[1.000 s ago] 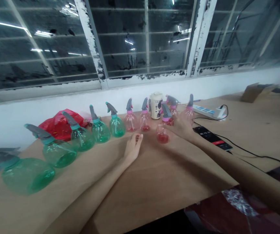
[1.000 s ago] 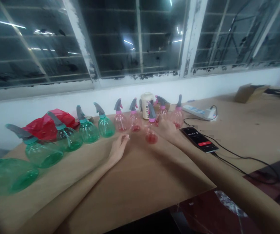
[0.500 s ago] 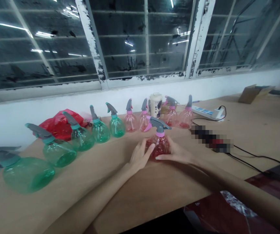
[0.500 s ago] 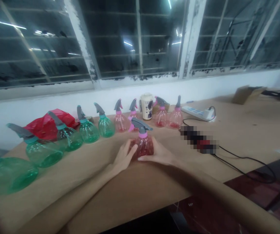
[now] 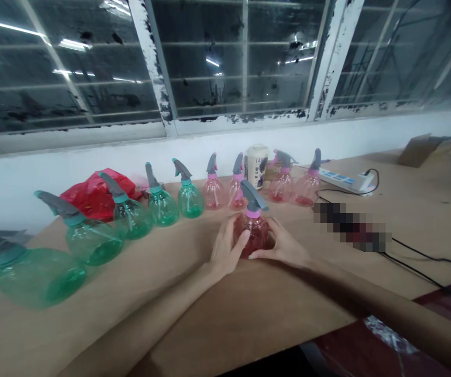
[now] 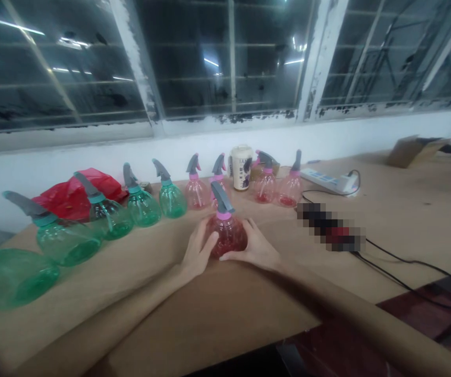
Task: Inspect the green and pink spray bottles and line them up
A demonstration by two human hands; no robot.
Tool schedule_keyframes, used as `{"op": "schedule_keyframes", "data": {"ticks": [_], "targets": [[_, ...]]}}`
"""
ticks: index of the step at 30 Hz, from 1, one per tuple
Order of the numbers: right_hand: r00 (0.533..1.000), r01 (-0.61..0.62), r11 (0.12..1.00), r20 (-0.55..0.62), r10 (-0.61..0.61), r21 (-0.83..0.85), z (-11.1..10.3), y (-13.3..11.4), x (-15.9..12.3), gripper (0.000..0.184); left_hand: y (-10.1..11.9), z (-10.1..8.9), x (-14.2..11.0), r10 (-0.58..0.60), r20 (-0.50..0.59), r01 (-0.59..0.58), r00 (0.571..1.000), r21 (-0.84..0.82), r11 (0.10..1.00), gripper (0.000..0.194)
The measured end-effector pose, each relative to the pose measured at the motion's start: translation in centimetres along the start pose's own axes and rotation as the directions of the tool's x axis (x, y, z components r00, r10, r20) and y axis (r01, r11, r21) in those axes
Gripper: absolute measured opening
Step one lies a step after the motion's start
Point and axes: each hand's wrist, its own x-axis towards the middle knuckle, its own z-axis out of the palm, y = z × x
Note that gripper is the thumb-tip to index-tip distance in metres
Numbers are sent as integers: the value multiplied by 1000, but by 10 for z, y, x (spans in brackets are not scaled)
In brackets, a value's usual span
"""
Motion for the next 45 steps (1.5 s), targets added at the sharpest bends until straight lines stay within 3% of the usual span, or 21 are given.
{"op": "schedule_keyframes", "data": {"ticks": [4, 9, 12, 15, 20, 24, 30, 36, 41, 45], "targets": [[993, 70, 992, 87, -79, 100, 7, 3, 4, 105, 11, -4, 3, -14, 36, 13, 999, 26, 1000, 61], [983, 81, 969, 142, -116, 232, 13, 4, 7, 86, 18, -13, 13, -63, 101, 69, 993, -56, 996, 44], [994, 44, 979, 91, -63, 198, 19, 1, 15, 89, 18, -21, 19, -26, 95, 33, 995, -66, 997, 37], [996, 39, 988, 73, -50, 147, 26, -4, 25, 89, 22, -29, 25, -7, 22, 9, 1000, -80, 997, 38], [988, 106, 991, 107, -114, 78, 35, -12, 35, 99, 27, -38, 33, -105, -151, 95, 983, -71, 993, 50], [993, 3, 1000, 118, 0, -24, 36, -6, 31, 101, 28, -38, 35, -130, -237, 126, 963, -34, 991, 54], [995, -23, 999, 95, 27, -44, 36, -7, 22, 101, 38, -33, 33, -36, -217, 73, 976, 168, 983, 38], [996, -21, 999, 81, 24, -36, 35, -17, 18, 93, 40, -29, 32, -114, -169, 116, 979, 1, 993, 37], [998, -42, 997, 51, 45, -62, 34, -17, 16, 92, 43, -31, 31, -129, -185, 141, 974, 54, 989, 37], [998, -51, 997, 24, 52, -50, 36, -23, 10, 84, 38, -30, 30, -156, -176, 157, 972, -8, 988, 36]]}}
